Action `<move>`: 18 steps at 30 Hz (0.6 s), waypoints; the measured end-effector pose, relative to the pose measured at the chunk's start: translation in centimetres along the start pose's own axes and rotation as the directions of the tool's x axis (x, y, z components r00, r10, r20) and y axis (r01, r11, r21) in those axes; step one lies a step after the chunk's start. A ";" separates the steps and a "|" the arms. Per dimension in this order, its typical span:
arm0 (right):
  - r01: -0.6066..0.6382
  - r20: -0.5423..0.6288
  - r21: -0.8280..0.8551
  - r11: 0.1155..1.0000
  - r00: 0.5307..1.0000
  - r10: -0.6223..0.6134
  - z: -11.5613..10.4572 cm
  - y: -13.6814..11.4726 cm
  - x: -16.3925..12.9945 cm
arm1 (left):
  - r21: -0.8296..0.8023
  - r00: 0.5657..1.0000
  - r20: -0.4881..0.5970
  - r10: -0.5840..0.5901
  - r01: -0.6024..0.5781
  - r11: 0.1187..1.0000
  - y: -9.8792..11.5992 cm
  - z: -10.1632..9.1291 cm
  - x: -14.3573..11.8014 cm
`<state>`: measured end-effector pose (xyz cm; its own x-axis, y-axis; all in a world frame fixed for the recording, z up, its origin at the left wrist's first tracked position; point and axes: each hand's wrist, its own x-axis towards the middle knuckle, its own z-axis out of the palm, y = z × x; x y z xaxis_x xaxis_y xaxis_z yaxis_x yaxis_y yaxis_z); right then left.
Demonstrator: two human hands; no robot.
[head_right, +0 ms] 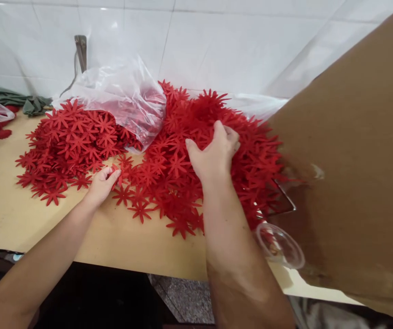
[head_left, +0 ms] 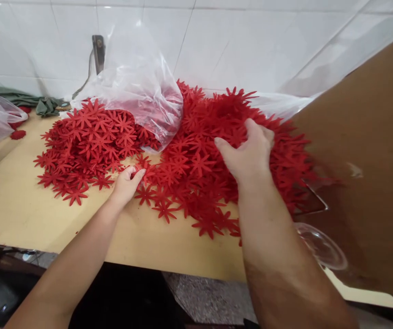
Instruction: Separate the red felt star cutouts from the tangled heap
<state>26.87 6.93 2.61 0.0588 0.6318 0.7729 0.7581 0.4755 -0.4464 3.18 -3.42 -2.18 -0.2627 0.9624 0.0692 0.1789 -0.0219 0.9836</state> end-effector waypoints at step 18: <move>-0.350 0.350 0.370 0.861 0.910 0.220 1.5 -6.1 -4.5 | -0.033 0.997 0.048 0.066 -0.064 0.997 0.1 0.5 -0.2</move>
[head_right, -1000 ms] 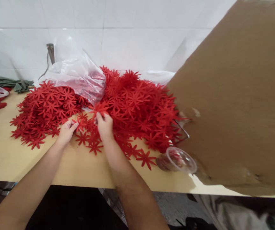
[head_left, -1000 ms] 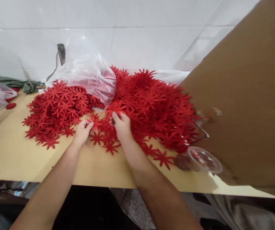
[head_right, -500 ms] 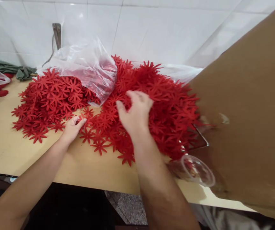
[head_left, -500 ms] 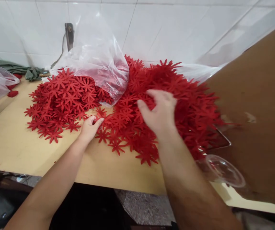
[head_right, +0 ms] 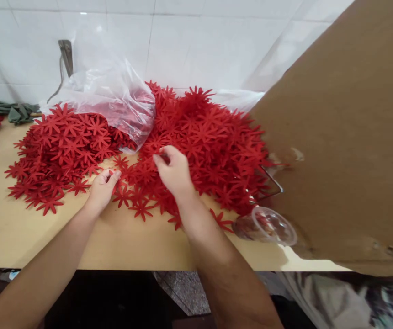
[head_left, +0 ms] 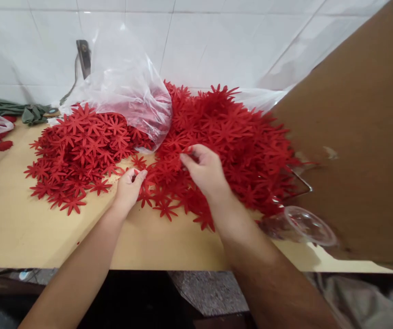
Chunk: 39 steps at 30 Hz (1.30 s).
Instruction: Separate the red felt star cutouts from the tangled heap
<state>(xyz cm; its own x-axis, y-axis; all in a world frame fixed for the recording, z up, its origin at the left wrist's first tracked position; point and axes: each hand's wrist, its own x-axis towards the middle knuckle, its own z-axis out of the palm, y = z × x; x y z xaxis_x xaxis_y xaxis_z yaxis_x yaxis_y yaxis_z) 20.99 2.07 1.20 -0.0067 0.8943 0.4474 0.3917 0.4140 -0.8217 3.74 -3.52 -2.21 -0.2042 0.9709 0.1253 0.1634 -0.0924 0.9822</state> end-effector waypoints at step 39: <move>0.014 0.296 -0.613 0.790 0.931 0.213 2.8 -0.1 -5.3 | 0.058 0.909 0.414 -0.042 0.020 0.998 0.2 5.1 2.7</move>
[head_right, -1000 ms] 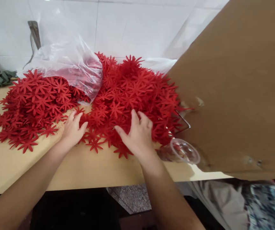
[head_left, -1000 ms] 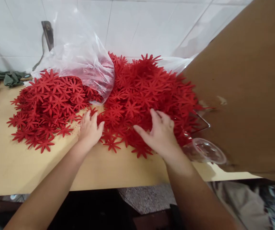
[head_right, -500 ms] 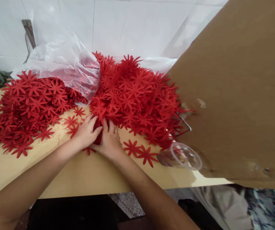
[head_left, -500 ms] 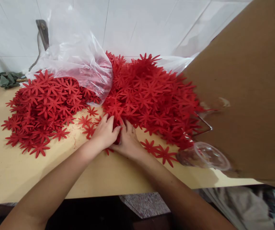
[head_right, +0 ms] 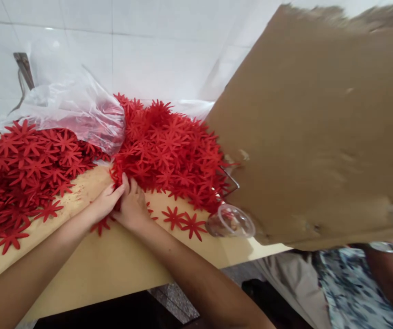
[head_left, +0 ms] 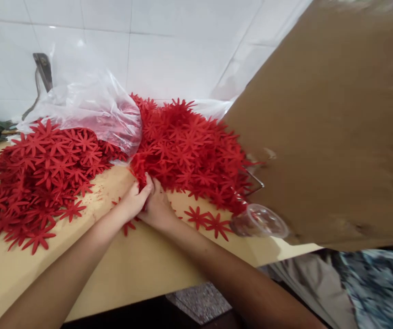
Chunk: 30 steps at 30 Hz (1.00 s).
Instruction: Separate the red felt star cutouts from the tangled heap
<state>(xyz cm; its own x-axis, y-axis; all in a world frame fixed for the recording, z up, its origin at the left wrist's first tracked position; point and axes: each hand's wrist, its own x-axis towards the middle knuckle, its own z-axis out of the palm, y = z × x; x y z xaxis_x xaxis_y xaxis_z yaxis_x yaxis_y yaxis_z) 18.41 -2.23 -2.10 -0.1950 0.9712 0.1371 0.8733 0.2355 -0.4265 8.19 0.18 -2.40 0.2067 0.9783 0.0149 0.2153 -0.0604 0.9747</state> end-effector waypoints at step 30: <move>-0.111 -0.234 -0.358 0.927 0.972 0.025 -14.7 4.3 25.2 | 0.408 0.991 0.017 0.129 -0.125 0.904 -0.4 -2.6 -1.6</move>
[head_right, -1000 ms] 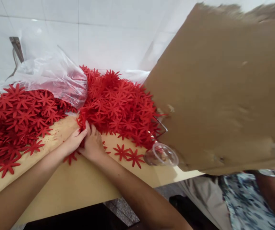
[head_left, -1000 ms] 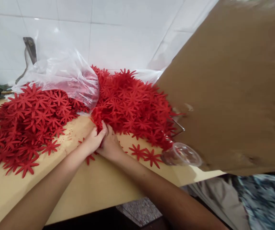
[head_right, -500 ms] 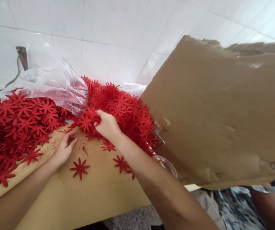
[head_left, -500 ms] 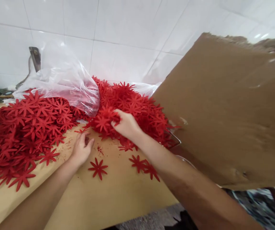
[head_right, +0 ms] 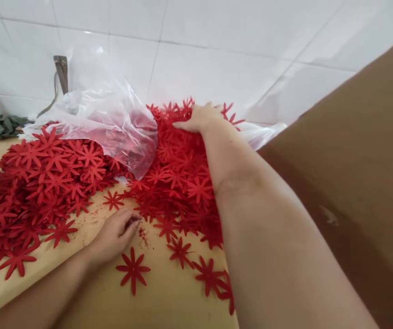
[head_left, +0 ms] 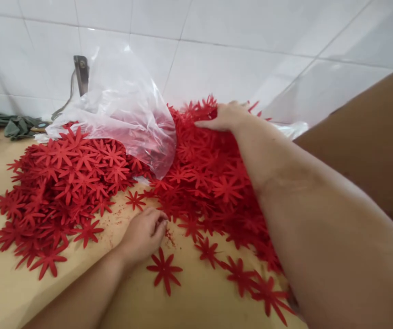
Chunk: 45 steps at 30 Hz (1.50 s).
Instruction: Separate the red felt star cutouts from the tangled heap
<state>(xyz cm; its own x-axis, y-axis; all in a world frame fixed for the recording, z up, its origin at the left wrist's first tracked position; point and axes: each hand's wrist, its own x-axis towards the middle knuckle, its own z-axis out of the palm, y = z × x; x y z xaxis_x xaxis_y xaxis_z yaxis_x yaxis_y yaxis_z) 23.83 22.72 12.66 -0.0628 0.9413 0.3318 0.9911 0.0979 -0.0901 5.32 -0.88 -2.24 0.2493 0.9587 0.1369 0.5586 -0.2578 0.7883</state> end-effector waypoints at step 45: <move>0.087 0.391 0.413 0.906 0.882 -0.263 4.6 -5.2 -30.4 | 0.142 0.997 0.071 0.029 -0.039 0.989 0.2 2.2 3.0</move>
<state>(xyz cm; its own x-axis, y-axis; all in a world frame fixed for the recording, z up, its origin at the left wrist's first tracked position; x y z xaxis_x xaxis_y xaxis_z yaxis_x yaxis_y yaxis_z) 20.03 -4.93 -1.32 -0.3623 0.9307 -0.0509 0.8443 0.3046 -0.4409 7.88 1.73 -2.98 0.3206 0.9400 0.1166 0.6551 -0.3090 0.6895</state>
